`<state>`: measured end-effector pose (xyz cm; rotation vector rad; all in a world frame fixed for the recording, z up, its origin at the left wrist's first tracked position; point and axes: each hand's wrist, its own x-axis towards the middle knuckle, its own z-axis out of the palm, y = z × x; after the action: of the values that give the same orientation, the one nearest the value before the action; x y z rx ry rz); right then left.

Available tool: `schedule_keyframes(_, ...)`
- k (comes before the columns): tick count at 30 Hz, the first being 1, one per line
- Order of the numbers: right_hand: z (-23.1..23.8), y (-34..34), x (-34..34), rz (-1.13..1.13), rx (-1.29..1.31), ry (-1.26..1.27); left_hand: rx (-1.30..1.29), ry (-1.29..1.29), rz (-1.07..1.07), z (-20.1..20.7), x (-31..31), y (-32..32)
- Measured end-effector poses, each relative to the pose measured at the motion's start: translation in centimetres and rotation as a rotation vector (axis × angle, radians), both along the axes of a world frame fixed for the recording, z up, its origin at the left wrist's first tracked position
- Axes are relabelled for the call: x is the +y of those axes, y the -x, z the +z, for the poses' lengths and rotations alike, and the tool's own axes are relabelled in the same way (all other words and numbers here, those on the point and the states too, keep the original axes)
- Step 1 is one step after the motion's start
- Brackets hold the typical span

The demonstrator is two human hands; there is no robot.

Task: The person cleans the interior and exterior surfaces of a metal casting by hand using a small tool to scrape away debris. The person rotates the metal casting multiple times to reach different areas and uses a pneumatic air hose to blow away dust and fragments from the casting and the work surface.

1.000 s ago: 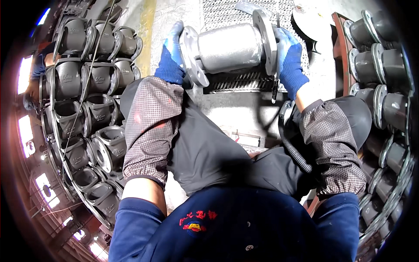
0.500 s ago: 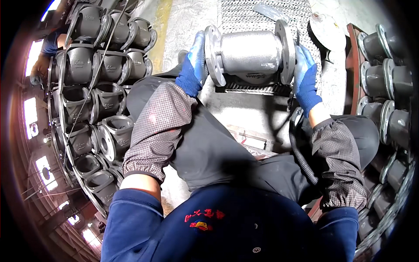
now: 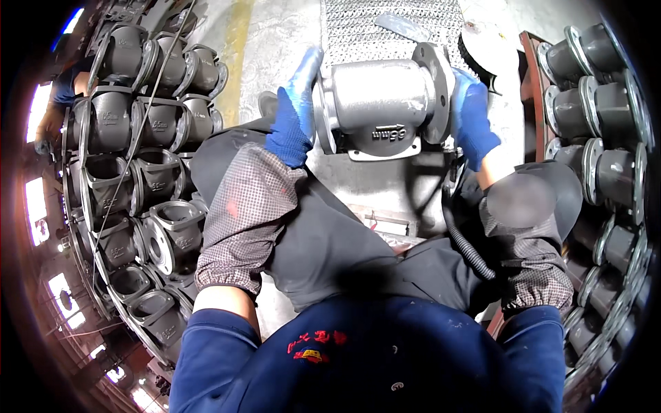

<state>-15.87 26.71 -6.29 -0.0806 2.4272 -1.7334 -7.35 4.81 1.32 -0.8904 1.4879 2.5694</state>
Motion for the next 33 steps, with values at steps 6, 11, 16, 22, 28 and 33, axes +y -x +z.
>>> schedule_keyframes(6, 2.3, -1.9, 1.0, 0.373, 0.217, -0.420, 0.084, -0.169, -0.101, -2.5, -2.2, 0.0)
schedule_keyframes(11, 2.0, -0.7, 0.1, 0.435, 0.308, -0.624, 0.030, -0.028, -0.014, -2.2, -2.4, 0.8)
schedule_keyframes(16, -1.0, 1.4, -0.4, 0.189, -0.177, -0.013, 0.021, -0.091, 0.039, -4.1, -3.2, 2.8)
schedule_keyframes(22, -0.6, 0.0, -1.8, 0.057, -0.130, 0.053, 0.071, 0.009, -0.112, -5.6, -4.9, 3.1)
schedule_keyframes(28, -0.5, -1.3, -2.0, 0.063, -0.040, 0.108, 0.140, 0.170, -0.033, -4.9, -3.9, 1.6)
schedule_keyframes(33, -2.2, -1.7, -2.2, 0.012, -0.147, 0.233, 0.001, 0.040, 0.026, -6.5, -5.7, -0.1)
